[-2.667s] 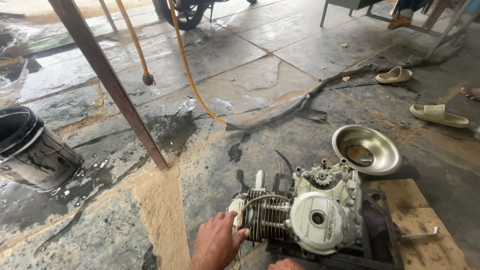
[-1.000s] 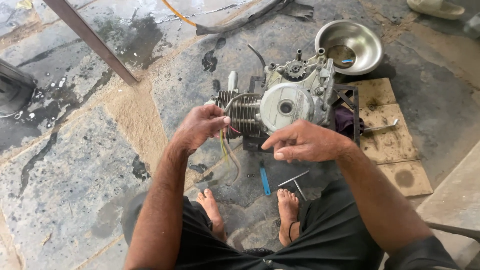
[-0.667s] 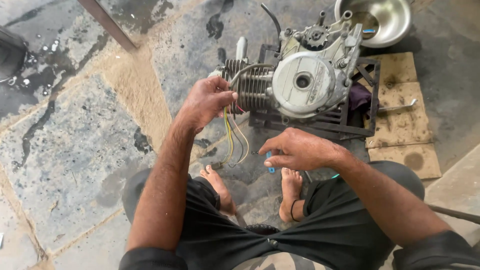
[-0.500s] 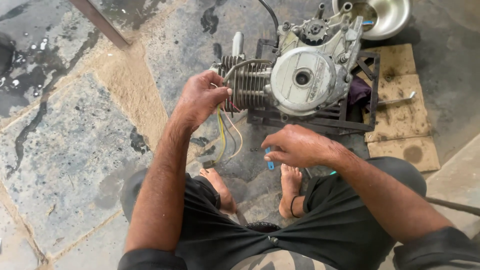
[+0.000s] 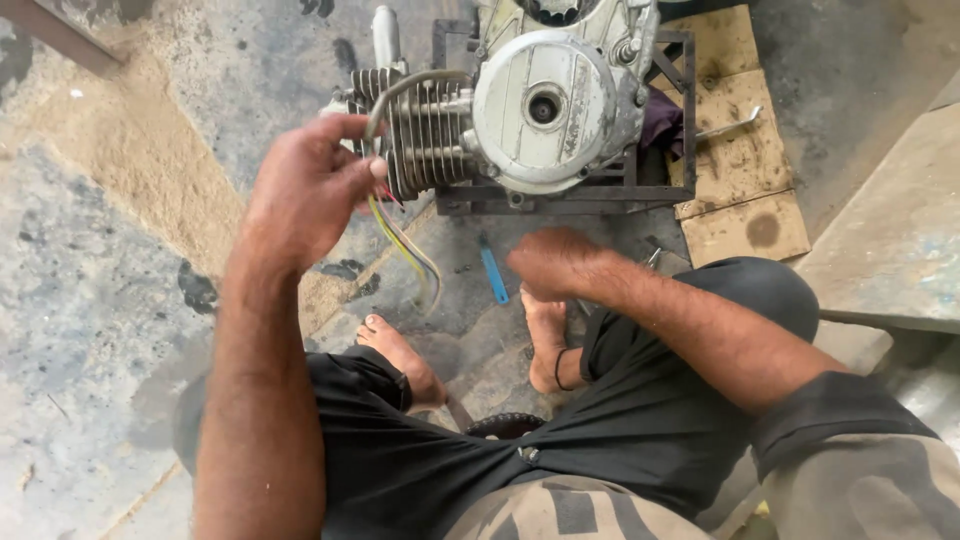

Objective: Repairing and rewiring a motorcycle engine component in a workshop environment.

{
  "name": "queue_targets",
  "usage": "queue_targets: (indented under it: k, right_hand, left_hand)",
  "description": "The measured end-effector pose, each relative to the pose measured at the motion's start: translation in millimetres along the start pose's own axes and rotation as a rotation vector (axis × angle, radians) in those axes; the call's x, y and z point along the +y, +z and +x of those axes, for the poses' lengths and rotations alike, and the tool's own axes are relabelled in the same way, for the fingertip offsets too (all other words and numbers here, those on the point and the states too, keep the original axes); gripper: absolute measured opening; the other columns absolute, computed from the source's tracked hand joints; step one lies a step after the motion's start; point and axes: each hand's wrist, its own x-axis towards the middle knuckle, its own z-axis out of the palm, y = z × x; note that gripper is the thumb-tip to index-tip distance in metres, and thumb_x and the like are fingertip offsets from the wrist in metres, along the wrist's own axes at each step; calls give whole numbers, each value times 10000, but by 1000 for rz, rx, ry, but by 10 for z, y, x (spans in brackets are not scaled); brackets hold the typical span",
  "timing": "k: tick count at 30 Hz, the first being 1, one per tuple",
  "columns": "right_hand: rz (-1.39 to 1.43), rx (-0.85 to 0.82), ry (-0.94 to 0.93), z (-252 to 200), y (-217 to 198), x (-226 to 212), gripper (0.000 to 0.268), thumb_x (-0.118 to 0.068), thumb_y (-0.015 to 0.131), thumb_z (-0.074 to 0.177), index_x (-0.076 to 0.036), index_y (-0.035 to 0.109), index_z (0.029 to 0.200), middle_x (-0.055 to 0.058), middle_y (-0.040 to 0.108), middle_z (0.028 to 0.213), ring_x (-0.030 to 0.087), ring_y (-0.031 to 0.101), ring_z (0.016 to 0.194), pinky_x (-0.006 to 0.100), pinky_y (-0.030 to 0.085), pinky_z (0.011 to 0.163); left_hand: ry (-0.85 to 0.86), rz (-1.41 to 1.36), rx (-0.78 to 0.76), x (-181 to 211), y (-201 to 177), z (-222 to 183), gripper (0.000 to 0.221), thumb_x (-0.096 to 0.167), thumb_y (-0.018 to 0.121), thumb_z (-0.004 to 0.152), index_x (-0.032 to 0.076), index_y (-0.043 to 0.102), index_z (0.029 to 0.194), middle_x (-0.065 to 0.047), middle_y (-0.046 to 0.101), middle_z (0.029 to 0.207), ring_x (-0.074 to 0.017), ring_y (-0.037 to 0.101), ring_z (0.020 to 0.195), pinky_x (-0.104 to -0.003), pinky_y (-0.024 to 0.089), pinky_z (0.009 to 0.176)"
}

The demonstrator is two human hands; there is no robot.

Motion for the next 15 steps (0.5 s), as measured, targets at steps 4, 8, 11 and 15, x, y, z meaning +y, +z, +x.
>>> queue_targets:
  k: [4, 8, 11, 15]
  right_hand:
    - [84, 25, -16, 74, 319, -53, 121, -155, 762, 776, -89, 797, 871, 166, 751, 923, 373, 721, 886, 505, 578, 743]
    - [-6, -138, -215, -419, -154, -403, 177, -194, 766, 835, -44, 778, 928, 174, 757, 944, 352, 739, 906, 469, 602, 771]
    - [229, -107, -501, -1170, -830, -384, 320, -317, 696, 876, -121, 711, 1129, 128, 773, 936, 299, 736, 871, 459, 582, 765]
    - [1115, 788, -962, -2032, -673, 624, 395, -395, 577, 1074, -95, 670, 1314, 85, 752, 1210, 174, 738, 981, 325, 610, 880]
  left_hand:
    - [75, -252, -193, 50, -41, -29, 506, 89, 717, 923, 46, 635, 1421, -43, 702, 829, -114, 583, 727, -294, 497, 635]
    - [-9, 39, -55, 67, -1, 2, 547, 90, 771, 885, 51, 634, 1414, -85, 711, 808, -126, 618, 720, -300, 491, 631]
    - [-10, -145, 73, -155, 44, 104, 471, 82, 722, 963, 24, 627, 1420, -75, 713, 922, -133, 678, 797, -278, 517, 648]
    - [-12, -268, 167, -1301, 44, 652, 444, 296, 577, 1076, 30, 549, 1430, -52, 668, 1055, -168, 626, 861, -317, 486, 719]
